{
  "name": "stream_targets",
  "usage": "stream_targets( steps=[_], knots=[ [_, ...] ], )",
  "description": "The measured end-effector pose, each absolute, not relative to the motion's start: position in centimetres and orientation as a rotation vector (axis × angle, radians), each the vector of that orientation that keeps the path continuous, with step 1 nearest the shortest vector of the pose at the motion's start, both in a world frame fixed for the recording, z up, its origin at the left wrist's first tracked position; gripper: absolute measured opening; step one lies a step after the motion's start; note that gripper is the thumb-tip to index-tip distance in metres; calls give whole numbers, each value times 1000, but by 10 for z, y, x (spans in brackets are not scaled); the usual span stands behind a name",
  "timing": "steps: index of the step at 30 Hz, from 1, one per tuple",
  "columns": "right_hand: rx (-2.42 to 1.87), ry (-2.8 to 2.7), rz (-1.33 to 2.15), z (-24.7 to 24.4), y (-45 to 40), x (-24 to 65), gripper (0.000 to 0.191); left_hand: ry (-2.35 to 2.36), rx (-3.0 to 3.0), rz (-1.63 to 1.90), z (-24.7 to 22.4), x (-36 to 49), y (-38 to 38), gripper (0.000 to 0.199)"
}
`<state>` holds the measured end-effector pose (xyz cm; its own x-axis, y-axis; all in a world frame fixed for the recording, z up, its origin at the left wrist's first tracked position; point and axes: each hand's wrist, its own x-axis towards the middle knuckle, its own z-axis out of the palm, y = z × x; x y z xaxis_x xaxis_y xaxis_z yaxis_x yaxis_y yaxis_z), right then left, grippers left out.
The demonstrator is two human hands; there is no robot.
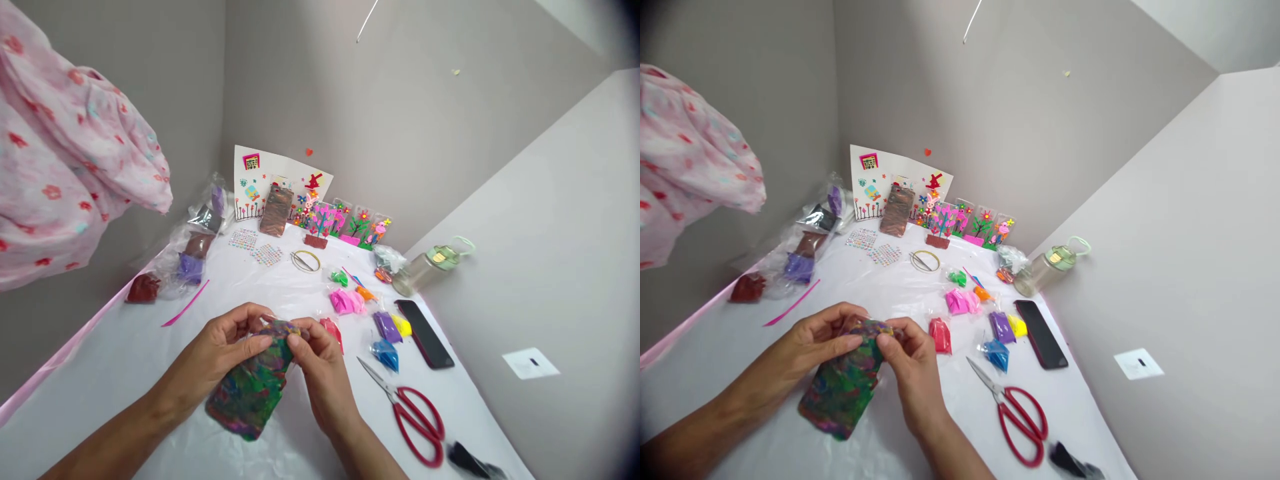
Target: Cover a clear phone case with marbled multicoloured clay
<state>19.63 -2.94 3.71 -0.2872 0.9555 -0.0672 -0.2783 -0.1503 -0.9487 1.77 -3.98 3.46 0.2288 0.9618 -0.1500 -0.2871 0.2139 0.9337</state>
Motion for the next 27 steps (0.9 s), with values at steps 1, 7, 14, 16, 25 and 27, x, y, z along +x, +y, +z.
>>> stream_targets(
  steps=[1, 7, 14, 16, 25, 27],
  knots=[
    [-922, -1110, 1624, 37, -29, 197, 23, 909, 930, 1036, 36, 18, -40, 21],
    [-972, -1110, 1610, 38, -30, 197, 26, 959, 906, 1020, 42, 17, -40, 19],
    [-991, -1143, 1591, 39, -27, 201, 25, 982, 934, 1009, 41, 15, -38, 16],
    [-990, -1188, 1587, 41, -27, 202, 26, 977, 940, 1010, 40, 15, -39, 17],
    [-1080, -1140, 1676, 49, -27, 199, 28, 960, 992, 1046, 36, 19, -42, 22],
    [-1101, -1166, 1636, 48, -24, 202, 29, 949, 1033, 998, 35, 18, -39, 24]
  ],
)
